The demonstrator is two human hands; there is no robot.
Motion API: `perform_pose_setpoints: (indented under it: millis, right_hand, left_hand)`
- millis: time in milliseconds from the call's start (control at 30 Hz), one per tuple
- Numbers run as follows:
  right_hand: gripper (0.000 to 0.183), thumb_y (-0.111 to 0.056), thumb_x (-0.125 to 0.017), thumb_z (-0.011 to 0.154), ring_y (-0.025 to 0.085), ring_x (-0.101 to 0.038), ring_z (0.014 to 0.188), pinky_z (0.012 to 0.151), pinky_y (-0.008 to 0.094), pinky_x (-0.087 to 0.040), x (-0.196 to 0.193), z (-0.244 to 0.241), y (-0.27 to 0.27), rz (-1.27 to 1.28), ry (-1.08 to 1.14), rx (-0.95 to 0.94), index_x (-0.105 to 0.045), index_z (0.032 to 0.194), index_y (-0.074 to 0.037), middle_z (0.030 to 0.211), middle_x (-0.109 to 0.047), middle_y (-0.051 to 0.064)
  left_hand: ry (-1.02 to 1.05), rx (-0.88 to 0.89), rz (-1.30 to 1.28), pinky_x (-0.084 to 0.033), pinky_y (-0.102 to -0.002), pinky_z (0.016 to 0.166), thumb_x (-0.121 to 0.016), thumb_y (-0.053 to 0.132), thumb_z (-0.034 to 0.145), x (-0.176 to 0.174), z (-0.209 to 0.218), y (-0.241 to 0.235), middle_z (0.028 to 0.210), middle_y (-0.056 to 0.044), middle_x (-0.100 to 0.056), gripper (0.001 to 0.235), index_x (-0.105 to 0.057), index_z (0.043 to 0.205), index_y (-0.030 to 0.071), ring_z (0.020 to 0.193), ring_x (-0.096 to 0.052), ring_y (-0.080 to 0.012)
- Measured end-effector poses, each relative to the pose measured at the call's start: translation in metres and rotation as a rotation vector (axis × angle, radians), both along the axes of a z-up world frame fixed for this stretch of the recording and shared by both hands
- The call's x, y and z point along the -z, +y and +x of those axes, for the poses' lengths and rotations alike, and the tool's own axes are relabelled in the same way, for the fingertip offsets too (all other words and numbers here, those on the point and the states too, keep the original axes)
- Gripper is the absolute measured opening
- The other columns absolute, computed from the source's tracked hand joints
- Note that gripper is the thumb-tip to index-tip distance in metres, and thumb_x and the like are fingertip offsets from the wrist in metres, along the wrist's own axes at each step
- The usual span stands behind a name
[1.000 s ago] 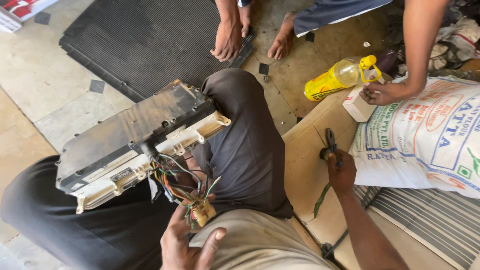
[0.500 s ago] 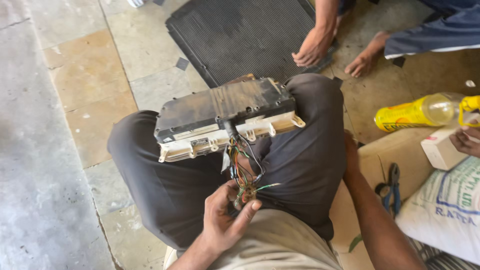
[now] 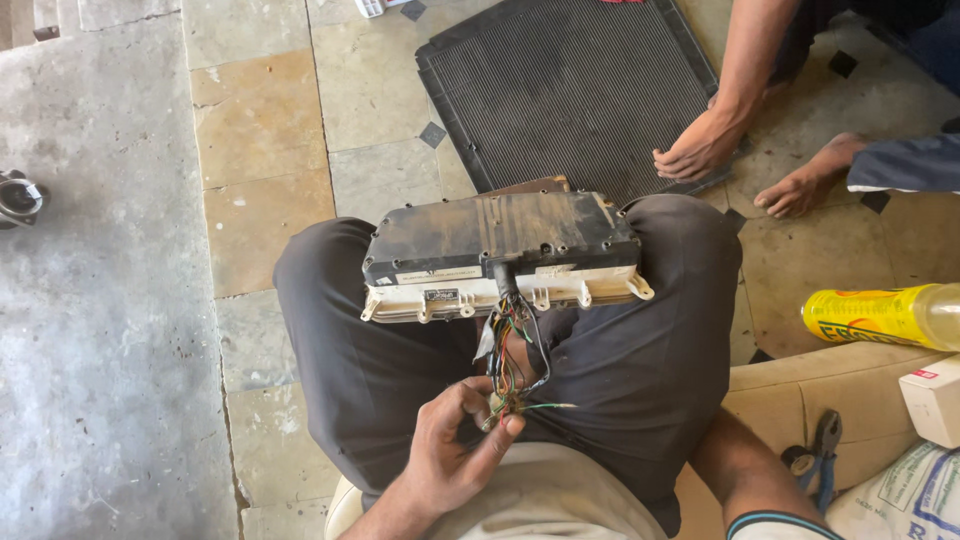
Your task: The person sits on the floor and repairs a white plastic electronic control box resting on their lap. They use wire strippers to remove insulation from several colored wires, twist the exposed strands together, and wrap the connections with black electrical tape. The person handles the wires and tools with both hands while seated.
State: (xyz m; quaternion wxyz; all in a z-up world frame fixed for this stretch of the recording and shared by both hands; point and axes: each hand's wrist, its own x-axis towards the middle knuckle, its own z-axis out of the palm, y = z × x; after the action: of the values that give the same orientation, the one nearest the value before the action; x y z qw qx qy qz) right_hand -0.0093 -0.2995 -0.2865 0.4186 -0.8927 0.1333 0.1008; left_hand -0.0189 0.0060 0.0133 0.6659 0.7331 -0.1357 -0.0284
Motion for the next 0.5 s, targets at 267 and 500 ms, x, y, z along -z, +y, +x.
perform_pose_setpoints:
  millis: [267, 500]
  right_hand:
    - [0.036, -0.018, -0.076, 0.094, 0.03, -0.059, 0.124, 0.097, 0.045, -0.054, -0.014, 0.056, -0.015, -0.191, -0.221, 0.159, -0.059, 0.125, -0.016, 0.131, -0.061, 0.011]
    - [0.041, -0.019, -0.077, 0.091, 0.029, -0.057, 0.128, 0.098, 0.046, -0.054, 0.017, 0.066, -0.017, -0.428, -0.276, 0.056, -0.057, 0.127, -0.019, 0.134, -0.059, 0.009]
  left_hand:
    - [0.181, 0.071, -0.175, -0.049, -0.03, 0.07, -0.073, -0.003, 0.093, 0.016, 0.0, 0.017, 0.091, -0.014, -0.069, 0.028, -0.045, 0.091, 0.003, 0.08, -0.057, -0.0129]
    - [-0.03, -0.272, -0.092, -0.06, -0.03, 0.08, -0.075, 0.008, 0.086, 0.053, -0.046, 0.035, 0.099, -0.017, -0.07, 0.037, -0.043, 0.104, 0.0, 0.087, -0.073, -0.0177]
